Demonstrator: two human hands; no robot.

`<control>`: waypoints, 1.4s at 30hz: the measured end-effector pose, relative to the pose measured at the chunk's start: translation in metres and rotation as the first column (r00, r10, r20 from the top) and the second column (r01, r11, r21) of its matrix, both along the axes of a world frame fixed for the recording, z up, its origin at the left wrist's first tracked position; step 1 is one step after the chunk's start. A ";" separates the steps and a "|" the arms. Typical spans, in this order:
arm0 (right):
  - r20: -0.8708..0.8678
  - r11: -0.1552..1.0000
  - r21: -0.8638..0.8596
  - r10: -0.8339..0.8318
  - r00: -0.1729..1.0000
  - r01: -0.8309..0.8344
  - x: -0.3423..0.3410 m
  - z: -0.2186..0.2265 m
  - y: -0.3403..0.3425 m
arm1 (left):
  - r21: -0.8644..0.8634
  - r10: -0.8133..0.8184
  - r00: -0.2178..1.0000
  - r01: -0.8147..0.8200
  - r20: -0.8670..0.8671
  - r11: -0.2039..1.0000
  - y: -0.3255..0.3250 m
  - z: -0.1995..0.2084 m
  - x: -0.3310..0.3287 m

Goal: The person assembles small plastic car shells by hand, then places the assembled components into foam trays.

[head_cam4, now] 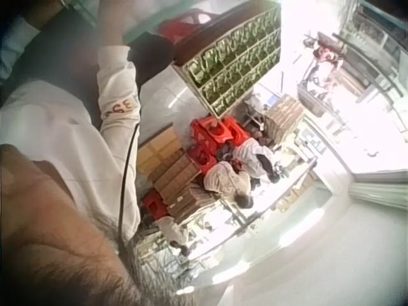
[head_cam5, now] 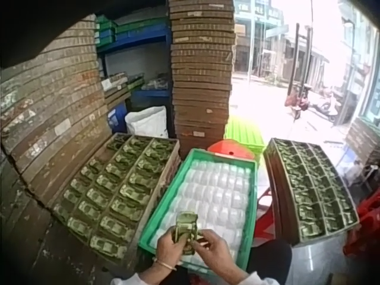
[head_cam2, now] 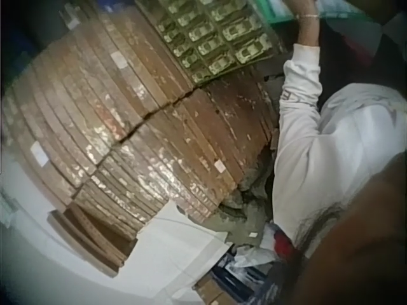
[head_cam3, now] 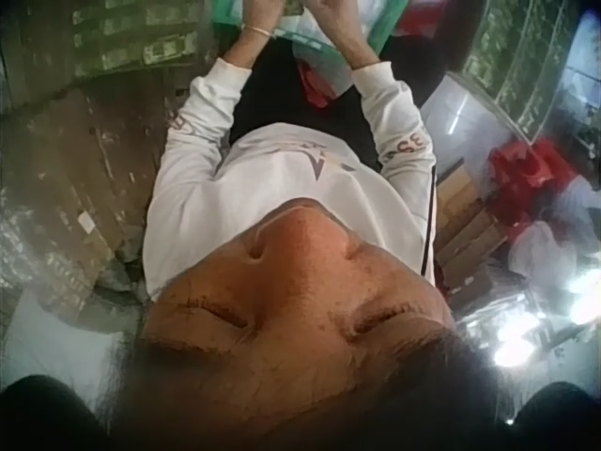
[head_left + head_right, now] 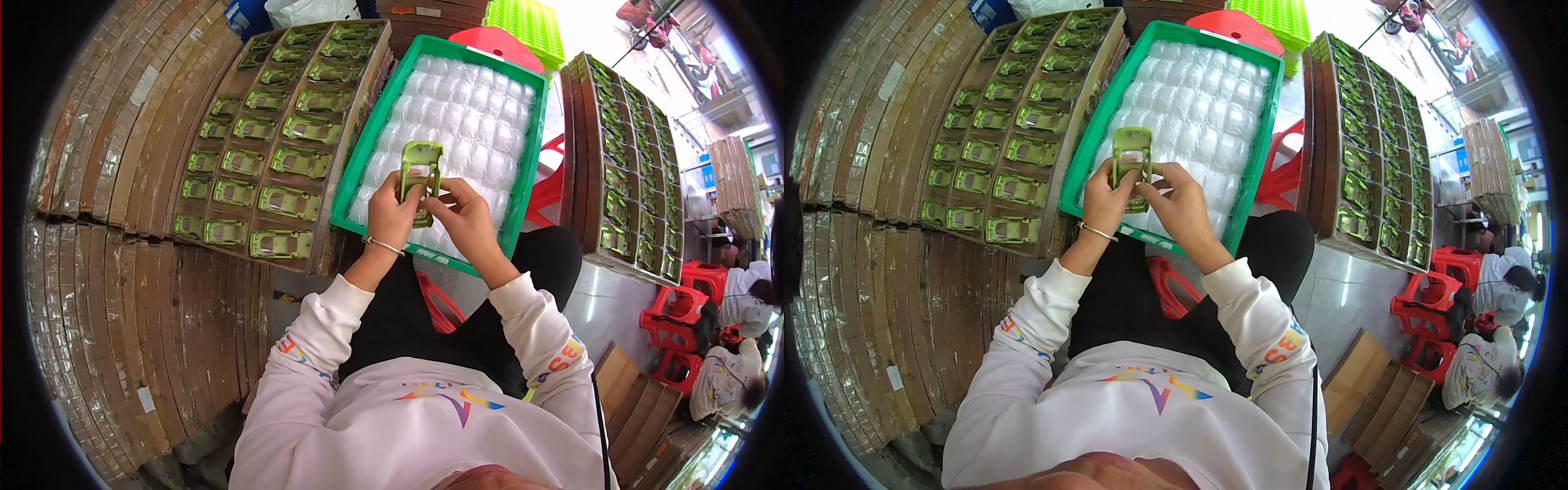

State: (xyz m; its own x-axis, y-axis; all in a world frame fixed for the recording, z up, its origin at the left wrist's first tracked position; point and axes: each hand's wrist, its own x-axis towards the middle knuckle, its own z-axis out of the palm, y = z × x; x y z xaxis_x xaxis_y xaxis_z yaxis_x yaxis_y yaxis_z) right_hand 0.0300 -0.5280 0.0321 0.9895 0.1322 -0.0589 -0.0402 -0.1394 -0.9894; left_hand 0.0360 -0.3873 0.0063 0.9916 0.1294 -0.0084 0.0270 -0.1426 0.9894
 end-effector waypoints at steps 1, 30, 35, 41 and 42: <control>0.074 0.999 -0.037 -0.003 0.997 0.005 -0.001 0.003 0.004 | -0.039 0.030 0.999 -0.031 -0.016 0.999 0.001 0.001 -0.001; 0.059 0.998 0.028 0.061 0.996 -0.063 0.004 0.004 0.048 | 0.136 0.045 0.997 -0.054 0.067 0.989 0.057 0.013 0.004; -0.043 0.984 0.075 0.168 0.985 -0.164 0.010 0.010 0.058 | -0.242 0.121 0.992 -0.129 -0.044 0.962 0.117 0.009 0.023; -0.192 0.982 0.034 0.189 0.963 -0.186 0.015 -0.026 0.039 | -0.384 0.457 0.886 -0.451 -0.081 0.806 0.254 0.005 0.077; -0.212 0.984 0.034 0.179 0.961 -0.176 0.015 -0.036 0.031 | -0.454 0.466 0.876 -0.469 -0.129 0.757 0.268 0.015 0.085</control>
State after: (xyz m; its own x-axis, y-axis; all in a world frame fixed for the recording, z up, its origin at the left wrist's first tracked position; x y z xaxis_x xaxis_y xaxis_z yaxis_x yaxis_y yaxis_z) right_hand 0.0455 -0.4968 -0.0035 0.9149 0.3069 -0.2623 -0.2262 -0.1484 -0.9627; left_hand 0.1211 -0.1193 0.0218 0.8085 0.5557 -0.1936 -0.0221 0.3575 0.9336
